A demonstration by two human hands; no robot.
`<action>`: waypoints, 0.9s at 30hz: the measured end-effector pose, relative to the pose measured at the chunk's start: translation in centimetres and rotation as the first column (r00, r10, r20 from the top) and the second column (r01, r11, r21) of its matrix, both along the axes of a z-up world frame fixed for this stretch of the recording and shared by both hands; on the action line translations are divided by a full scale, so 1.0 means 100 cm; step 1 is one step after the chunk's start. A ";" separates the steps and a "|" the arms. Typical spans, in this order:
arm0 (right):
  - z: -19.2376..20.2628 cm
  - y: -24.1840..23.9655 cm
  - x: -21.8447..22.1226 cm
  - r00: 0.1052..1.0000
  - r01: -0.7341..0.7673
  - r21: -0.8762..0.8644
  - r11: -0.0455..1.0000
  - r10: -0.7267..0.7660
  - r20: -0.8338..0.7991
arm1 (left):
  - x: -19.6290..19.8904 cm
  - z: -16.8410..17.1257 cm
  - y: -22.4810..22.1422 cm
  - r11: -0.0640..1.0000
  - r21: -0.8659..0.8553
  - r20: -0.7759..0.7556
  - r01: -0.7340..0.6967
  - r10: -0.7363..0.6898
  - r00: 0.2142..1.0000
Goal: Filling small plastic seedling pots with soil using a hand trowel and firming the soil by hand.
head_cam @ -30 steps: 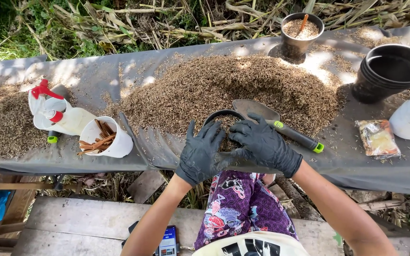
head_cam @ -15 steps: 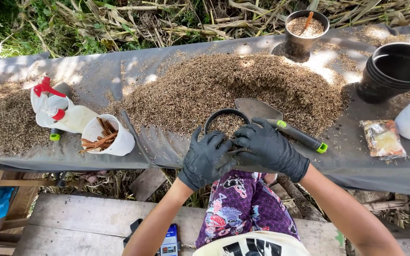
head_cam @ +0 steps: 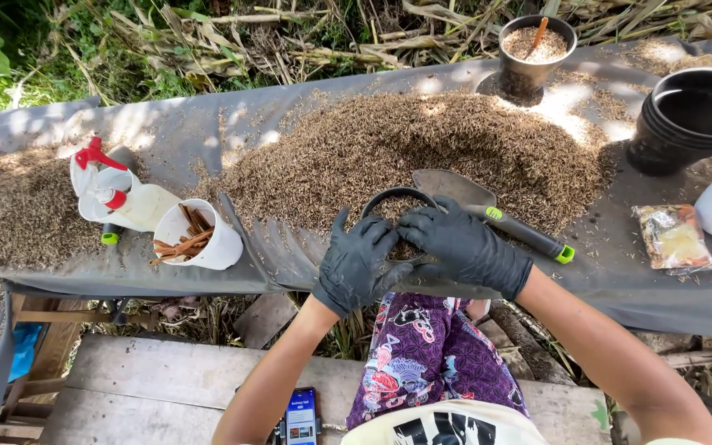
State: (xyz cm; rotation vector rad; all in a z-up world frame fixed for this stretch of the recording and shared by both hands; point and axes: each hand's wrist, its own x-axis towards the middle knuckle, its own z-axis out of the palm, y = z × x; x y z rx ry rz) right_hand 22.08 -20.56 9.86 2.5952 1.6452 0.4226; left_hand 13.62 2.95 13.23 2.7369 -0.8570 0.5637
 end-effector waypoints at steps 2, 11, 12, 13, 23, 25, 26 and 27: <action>-0.025 -0.004 0.011 0.999 -0.039 0.076 0.996 0.038 0.010 | -0.001 0.004 0.000 1.000 0.029 0.018 -0.001 0.000 1.000; -0.008 -0.002 -0.001 1.000 0.008 0.053 0.999 -0.007 -0.009 | 0.000 0.010 -0.004 0.995 0.097 -0.006 0.013 -0.013 1.000; -0.015 -0.002 0.004 1.000 0.008 0.056 0.998 -0.008 -0.004 | -0.001 0.017 -0.005 0.995 0.100 -0.002 0.013 -0.013 1.000; -0.023 -0.002 0.010 1.000 -0.001 0.089 0.996 0.000 0.009 | -0.001 0.024 -0.006 0.996 0.092 -0.015 0.002 0.000 1.000; -0.032 -0.002 0.032 0.978 -0.161 0.187 0.969 0.182 -0.098 | 0.001 0.031 -0.007 0.985 0.160 -0.103 -0.066 0.083 0.991; -0.018 -0.002 0.035 0.933 -0.186 0.257 0.948 0.252 -0.256 | 0.005 0.019 -0.006 0.985 0.159 -0.110 -0.062 0.080 0.991; -0.011 -0.003 0.037 0.858 -0.194 0.329 0.924 0.323 -0.399 | 0.009 0.014 -0.006 0.986 0.158 -0.116 -0.055 0.074 0.991; -0.014 -0.002 0.033 0.860 -0.192 0.330 0.924 0.321 -0.397 | 0.008 0.017 -0.007 0.986 0.159 -0.114 -0.052 0.071 0.991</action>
